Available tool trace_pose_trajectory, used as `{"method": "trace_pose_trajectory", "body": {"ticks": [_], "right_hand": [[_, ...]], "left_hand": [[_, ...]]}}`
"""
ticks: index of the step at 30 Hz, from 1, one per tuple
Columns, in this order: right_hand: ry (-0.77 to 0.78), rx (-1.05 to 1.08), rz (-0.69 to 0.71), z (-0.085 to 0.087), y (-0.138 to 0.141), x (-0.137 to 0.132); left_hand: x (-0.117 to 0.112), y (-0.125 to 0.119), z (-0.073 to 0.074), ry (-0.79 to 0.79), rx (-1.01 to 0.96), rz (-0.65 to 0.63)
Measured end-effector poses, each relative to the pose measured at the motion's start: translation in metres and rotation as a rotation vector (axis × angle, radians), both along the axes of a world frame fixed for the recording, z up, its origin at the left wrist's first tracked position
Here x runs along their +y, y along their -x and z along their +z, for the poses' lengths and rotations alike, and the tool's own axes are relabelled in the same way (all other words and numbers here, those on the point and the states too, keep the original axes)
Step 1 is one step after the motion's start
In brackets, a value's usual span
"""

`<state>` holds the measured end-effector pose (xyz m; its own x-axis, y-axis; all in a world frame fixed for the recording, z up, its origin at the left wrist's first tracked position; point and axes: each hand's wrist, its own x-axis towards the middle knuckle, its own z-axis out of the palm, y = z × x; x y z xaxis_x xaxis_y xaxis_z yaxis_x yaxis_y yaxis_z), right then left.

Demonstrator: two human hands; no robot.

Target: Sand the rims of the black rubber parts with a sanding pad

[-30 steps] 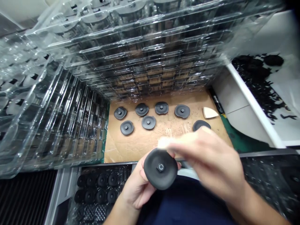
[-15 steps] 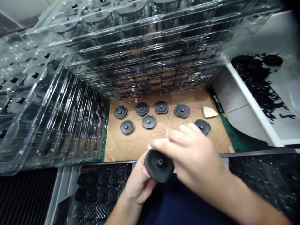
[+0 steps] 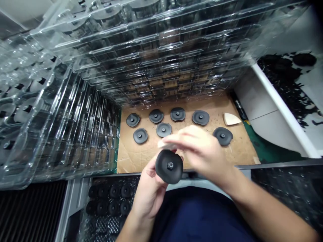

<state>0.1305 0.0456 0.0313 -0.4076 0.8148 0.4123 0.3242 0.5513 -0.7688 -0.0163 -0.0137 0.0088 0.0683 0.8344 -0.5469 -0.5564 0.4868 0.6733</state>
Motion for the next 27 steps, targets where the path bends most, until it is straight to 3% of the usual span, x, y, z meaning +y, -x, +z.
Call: {"method": "trace_pose_trajectory", "body": {"ticks": [2, 5, 8, 10, 13, 15, 17, 19, 21, 24, 27], "right_hand": [[0.124, -0.056, -0.119, -0.026, -0.008, -0.001], [0.232, -0.095, -0.114, -0.070, -0.017, -0.014], [0.287, -0.132, -0.142, -0.087, -0.021, -0.026], [0.320, -0.129, -0.195, -0.072, -0.021, -0.027], [0.267, 0.004, -0.282, -0.022, -0.015, -0.023], [0.137, 0.094, -0.197, 0.009, -0.008, -0.022], [0.134, 0.067, -0.006, 0.027, -0.002, -0.021], [0.234, -0.045, 0.165, 0.032, 0.003, -0.021], [0.233, -0.085, 0.141, 0.028, 0.007, -0.020], [0.067, 0.047, -0.016, 0.021, 0.011, -0.021], [0.189, 0.073, 0.160, 0.025, 0.002, -0.026]], "left_hand": [[0.002, 0.001, 0.002, 0.006, -0.038, 0.033], [0.003, 0.002, 0.004, 0.018, -0.095, 0.076], [0.003, 0.002, 0.005, 0.006, -0.117, 0.065], [0.002, 0.000, 0.004, -0.003, -0.115, 0.060], [0.000, -0.004, 0.001, -0.011, -0.102, 0.068], [-0.002, -0.006, -0.001, 0.007, -0.095, 0.057], [-0.002, -0.007, -0.002, 0.031, -0.094, 0.045], [-0.001, -0.007, -0.002, 0.048, -0.108, 0.053], [0.000, -0.009, 0.000, 0.049, -0.140, 0.056], [0.000, -0.010, 0.005, 0.056, -0.202, 0.026], [-0.002, -0.006, 0.007, 0.076, -0.231, 0.029]]}}
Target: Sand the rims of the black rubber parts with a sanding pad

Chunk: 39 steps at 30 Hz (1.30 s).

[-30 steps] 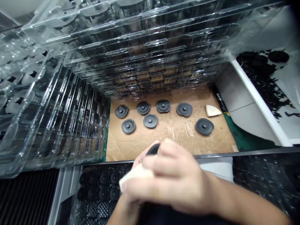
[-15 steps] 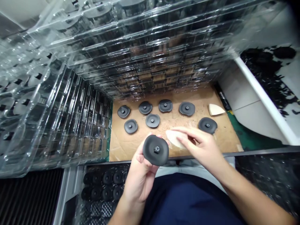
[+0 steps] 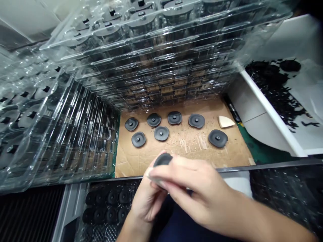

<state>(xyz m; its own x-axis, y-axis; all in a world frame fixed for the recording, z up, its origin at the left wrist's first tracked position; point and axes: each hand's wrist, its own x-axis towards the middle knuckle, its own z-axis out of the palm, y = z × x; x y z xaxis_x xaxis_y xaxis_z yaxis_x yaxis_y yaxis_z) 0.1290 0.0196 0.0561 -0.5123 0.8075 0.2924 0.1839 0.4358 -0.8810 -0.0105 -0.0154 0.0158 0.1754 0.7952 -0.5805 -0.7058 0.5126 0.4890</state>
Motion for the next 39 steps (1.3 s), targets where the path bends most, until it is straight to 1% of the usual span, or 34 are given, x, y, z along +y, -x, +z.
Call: {"method": "trace_pose_trajectory", "body": {"ticks": [1, 2, 3, 5, 7, 10, 12, 13, 14, 15, 16, 17, 18, 20, 21, 22, 23, 25, 27, 30, 32, 34, 36, 37, 39], "right_hand": [[0.067, -0.033, 0.060, 0.003, -0.006, -0.002], [0.116, -0.074, 0.083, 0.006, -0.013, -0.003], [0.143, -0.124, 0.072, 0.009, -0.019, -0.004], [0.128, -0.231, -0.004, 0.013, -0.027, -0.005], [0.034, -0.300, -0.074, 0.013, -0.029, -0.005], [-0.245, -0.322, -0.152, 0.009, -0.021, 0.001], [-0.419, -0.290, -0.131, 0.005, -0.016, 0.009], [-0.471, -0.247, -0.084, 0.002, -0.015, 0.014], [-0.480, -0.185, -0.027, -0.002, -0.015, 0.019], [-0.442, -0.118, 0.009, -0.008, -0.015, 0.023], [-0.371, -0.052, -0.010, -0.016, -0.017, 0.026], [-0.267, -0.005, -0.089, -0.025, -0.018, 0.028], [-0.149, 0.014, -0.208, -0.036, -0.019, 0.028], [0.049, -0.017, -0.431, -0.063, -0.021, 0.023], [0.104, -0.047, -0.478, -0.077, -0.021, 0.019], [0.135, -0.080, -0.468, -0.091, -0.021, 0.015], [0.149, -0.112, -0.421, -0.102, -0.021, 0.011], [0.160, -0.158, -0.325, -0.117, -0.021, 0.005], [0.174, -0.193, -0.282, -0.120, -0.021, 0.004], [0.182, -0.224, -0.262, -0.111, -0.018, 0.010], [0.166, -0.227, -0.215, -0.108, -0.012, 0.015], [0.142, -0.226, -0.168, -0.113, -0.003, 0.019], [0.122, -0.230, -0.180, -0.121, 0.004, 0.019], [0.111, -0.231, -0.211, -0.125, 0.007, 0.018], [0.090, -0.226, -0.289, -0.128, 0.007, 0.012]], "left_hand": [[0.000, 0.002, 0.000, 0.002, -0.009, 0.000], [-0.001, 0.004, -0.001, -0.003, -0.024, -0.005], [-0.001, 0.005, -0.002, -0.013, -0.038, -0.011], [0.000, 0.006, -0.004, -0.031, -0.064, -0.030], [0.000, 0.006, -0.006, -0.032, -0.060, -0.051], [-0.001, 0.005, -0.008, -0.017, -0.015, -0.059], [-0.002, 0.006, -0.008, 0.010, -0.002, -0.061], [-0.003, 0.007, -0.007, 0.028, 0.000, -0.069], [-0.003, 0.008, -0.005, 0.034, -0.008, -0.081], [-0.003, 0.009, -0.003, 0.032, -0.032, -0.101], [-0.003, 0.009, -0.001, 0.025, -0.069, -0.120], [-0.003, 0.009, 0.001, 0.013, -0.110, -0.131], [-0.002, 0.009, 0.004, 0.003, -0.146, -0.135], [0.000, 0.009, 0.008, 0.000, -0.190, -0.129], [0.002, 0.009, 0.010, 0.005, -0.197, -0.117], [0.003, 0.009, 0.012, 0.004, -0.203, -0.105], [0.004, 0.009, 0.013, 0.007, -0.211, -0.106], [0.006, 0.010, 0.013, 0.027, -0.227, -0.129], [0.005, 0.010, 0.011, 0.025, -0.237, -0.134], [-0.001, 0.009, 0.003, -0.040, -0.299, -0.087], [-0.005, 0.009, -0.002, -0.085, -0.345, -0.092], [-0.009, 0.009, -0.005, -0.097, -0.338, -0.096], [-0.012, 0.008, -0.008, -0.118, -0.229, -0.046], [-0.013, 0.008, -0.010, -0.146, -0.124, -0.008], [-0.016, 0.007, -0.015, -0.250, 0.203, 0.073]]}}
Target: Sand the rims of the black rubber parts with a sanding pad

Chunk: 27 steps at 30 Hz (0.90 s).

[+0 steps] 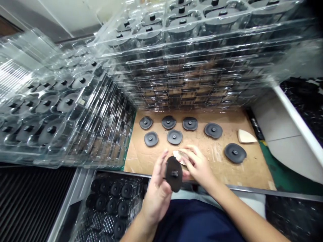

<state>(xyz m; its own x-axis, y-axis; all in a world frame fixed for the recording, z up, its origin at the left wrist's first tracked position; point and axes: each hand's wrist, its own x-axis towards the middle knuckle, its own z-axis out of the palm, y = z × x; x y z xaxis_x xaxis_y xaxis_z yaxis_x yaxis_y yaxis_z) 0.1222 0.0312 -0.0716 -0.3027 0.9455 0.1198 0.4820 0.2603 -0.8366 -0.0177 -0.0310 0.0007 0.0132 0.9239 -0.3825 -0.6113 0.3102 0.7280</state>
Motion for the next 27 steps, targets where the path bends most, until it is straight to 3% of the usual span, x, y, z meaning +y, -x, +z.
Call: {"method": "trace_pose_trajectory", "body": {"ticks": [2, 5, 9, 13, 16, 20, 24, 27], "right_hand": [[-0.029, 0.013, -0.046, 0.004, -0.005, -0.010], [-0.071, 0.037, -0.054, 0.018, -0.018, -0.030], [-0.157, 0.052, -0.037, 0.035, -0.031, -0.048], [-0.270, -0.008, 0.109, 0.047, -0.038, -0.045], [-0.288, -0.032, 0.225, 0.051, -0.036, -0.040], [-0.087, 0.044, 0.147, 0.039, -0.020, -0.050], [0.013, 0.010, 0.350, 0.016, 0.000, -0.068], [0.043, -0.061, 0.532, -0.003, 0.005, -0.068]], "left_hand": [[-0.002, 0.000, -0.005, -0.162, 0.377, 0.043], [-0.003, 0.002, -0.007, -0.399, 0.766, -0.052], [-0.004, 0.004, -0.002, -0.551, 0.953, -0.170], [-0.006, 0.008, 0.000, -0.577, 0.941, -0.170], [-0.009, 0.010, -0.003, -0.414, 0.797, -0.210], [-0.027, 0.012, -0.015, -0.053, 0.537, -0.165], [-0.069, 0.025, -0.043, 0.141, 0.547, -0.052], [-0.119, 0.055, -0.072, 0.328, 0.640, 0.056]]}}
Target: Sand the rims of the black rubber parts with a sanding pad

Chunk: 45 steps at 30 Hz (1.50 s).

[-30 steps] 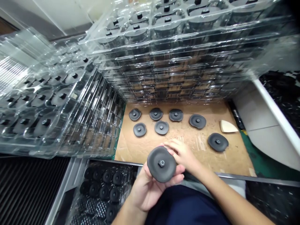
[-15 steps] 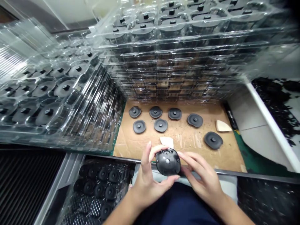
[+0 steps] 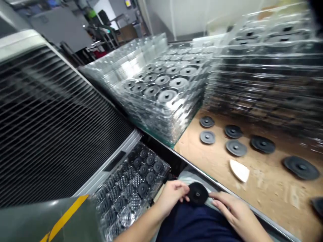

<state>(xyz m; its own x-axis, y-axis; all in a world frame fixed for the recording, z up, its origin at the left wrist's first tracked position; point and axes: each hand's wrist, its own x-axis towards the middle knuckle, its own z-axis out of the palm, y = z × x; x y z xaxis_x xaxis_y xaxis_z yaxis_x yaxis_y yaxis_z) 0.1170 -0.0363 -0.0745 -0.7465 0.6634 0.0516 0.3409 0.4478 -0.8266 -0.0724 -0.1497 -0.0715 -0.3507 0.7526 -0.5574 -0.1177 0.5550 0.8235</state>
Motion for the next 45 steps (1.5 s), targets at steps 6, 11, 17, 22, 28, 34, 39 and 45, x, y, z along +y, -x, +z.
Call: {"method": "trace_pose_trajectory", "body": {"ticks": [6, 11, 17, 22, 28, 34, 39, 45], "right_hand": [[0.031, -0.241, -0.010, -0.025, -0.005, 0.022], [0.111, -0.441, -0.063, -0.029, -0.002, 0.025], [0.102, -0.419, -0.111, -0.017, 0.007, 0.020], [0.090, -0.354, -0.172, -0.010, 0.014, 0.014], [0.088, -0.319, -0.170, -0.012, 0.011, 0.014], [0.065, -0.343, -0.147, -0.016, 0.006, 0.017], [0.069, -0.361, -0.122, -0.018, 0.005, 0.018], [0.081, -0.379, -0.075, -0.013, 0.012, 0.019]], "left_hand": [[-0.125, 0.109, -0.055, 0.266, 0.486, 0.467], [-0.186, 0.158, -0.101, 0.392, 0.759, 0.597], [-0.186, 0.154, -0.145, 0.419, 0.918, 0.569], [-0.178, 0.157, -0.148, 0.418, 1.040, 0.551], [-0.155, 0.143, -0.147, 0.429, 1.166, 0.460], [-0.146, 0.132, -0.163, 0.485, 1.179, 0.508], [-0.152, 0.134, -0.168, 0.445, 1.205, 0.586], [-0.128, 0.126, -0.145, 0.129, 1.255, 0.502]]}}
